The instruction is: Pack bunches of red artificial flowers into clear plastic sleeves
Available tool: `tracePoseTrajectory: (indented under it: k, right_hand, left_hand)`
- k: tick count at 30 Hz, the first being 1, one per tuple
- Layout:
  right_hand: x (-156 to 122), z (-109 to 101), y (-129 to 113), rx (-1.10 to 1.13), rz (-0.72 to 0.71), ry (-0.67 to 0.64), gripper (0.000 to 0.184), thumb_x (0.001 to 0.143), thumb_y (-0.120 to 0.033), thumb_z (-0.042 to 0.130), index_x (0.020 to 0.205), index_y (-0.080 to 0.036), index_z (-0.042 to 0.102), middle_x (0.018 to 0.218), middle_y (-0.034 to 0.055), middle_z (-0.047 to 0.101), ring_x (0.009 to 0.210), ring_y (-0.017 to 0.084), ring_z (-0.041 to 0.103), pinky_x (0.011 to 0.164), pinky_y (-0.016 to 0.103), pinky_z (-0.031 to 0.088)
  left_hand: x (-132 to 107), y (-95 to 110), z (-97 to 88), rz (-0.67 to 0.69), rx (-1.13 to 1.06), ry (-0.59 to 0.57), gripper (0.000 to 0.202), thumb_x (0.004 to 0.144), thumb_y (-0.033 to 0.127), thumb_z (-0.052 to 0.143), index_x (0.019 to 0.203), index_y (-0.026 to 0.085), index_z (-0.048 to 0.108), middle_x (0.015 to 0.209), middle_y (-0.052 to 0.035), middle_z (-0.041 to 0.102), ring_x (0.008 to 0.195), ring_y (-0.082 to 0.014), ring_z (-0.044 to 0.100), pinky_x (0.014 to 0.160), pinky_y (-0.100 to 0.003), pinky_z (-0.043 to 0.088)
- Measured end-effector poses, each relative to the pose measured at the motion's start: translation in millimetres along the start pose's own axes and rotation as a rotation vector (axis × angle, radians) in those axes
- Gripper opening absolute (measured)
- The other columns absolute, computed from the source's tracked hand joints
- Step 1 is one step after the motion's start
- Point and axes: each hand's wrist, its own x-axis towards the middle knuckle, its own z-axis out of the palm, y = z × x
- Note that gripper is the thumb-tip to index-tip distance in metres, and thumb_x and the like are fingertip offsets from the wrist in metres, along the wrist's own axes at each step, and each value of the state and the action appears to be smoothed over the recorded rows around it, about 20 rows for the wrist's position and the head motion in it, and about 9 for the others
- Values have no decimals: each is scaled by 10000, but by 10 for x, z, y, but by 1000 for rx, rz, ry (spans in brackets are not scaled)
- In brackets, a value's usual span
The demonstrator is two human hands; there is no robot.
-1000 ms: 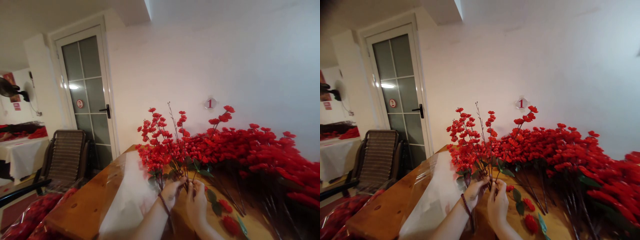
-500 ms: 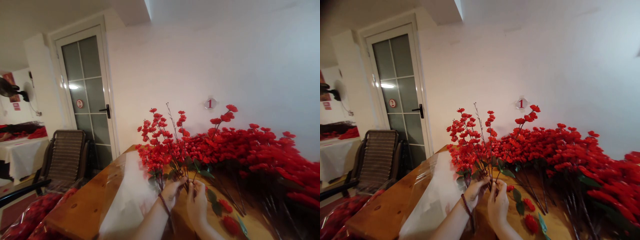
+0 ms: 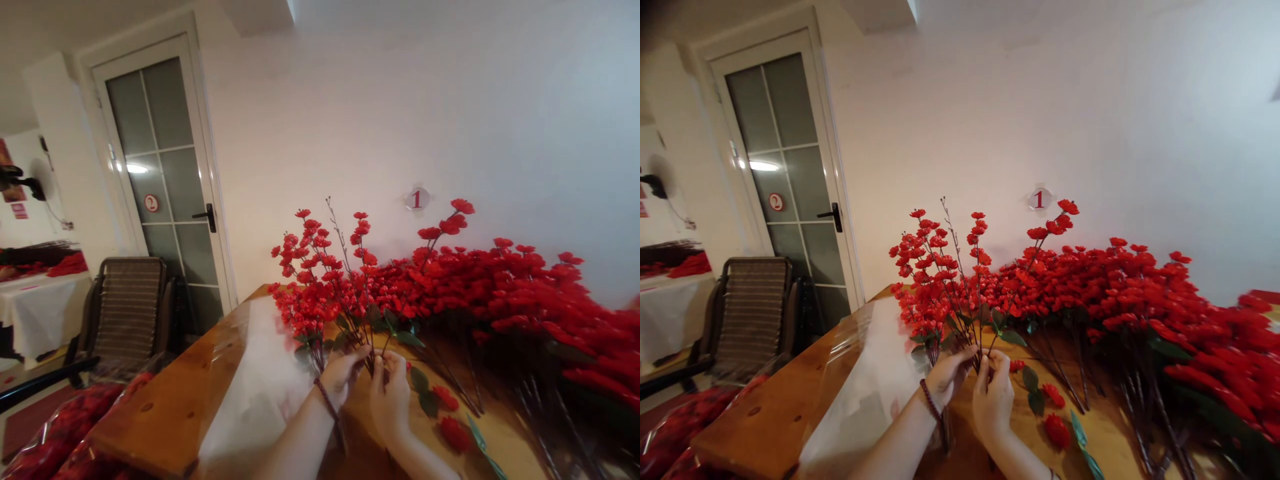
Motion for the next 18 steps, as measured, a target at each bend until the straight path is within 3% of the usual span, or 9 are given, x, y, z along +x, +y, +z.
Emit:
tracePoseTrajectory:
  k: [9,18]
  right_hand:
    - [-9,-7,-36,5,-19,11,445,872,-621,375,931,-195,490,872,124,675,790,231,659,683,348,508]
    - [-10,-12,-49,1,-3,5,467,867,-636,368,941,-193,497,873,128,681,770,233,662,667,349,506]
  left_hand:
    - [1,-2,-23,-24,19,-12,307,443,220,888,668,141,696,695,-17,693,668,-136,619,703,-255,439]
    - [17,-20,-41,-23,9,-3,327,427,214,891,694,142,718,704,-28,711,664,-129,624,670,-232,445]
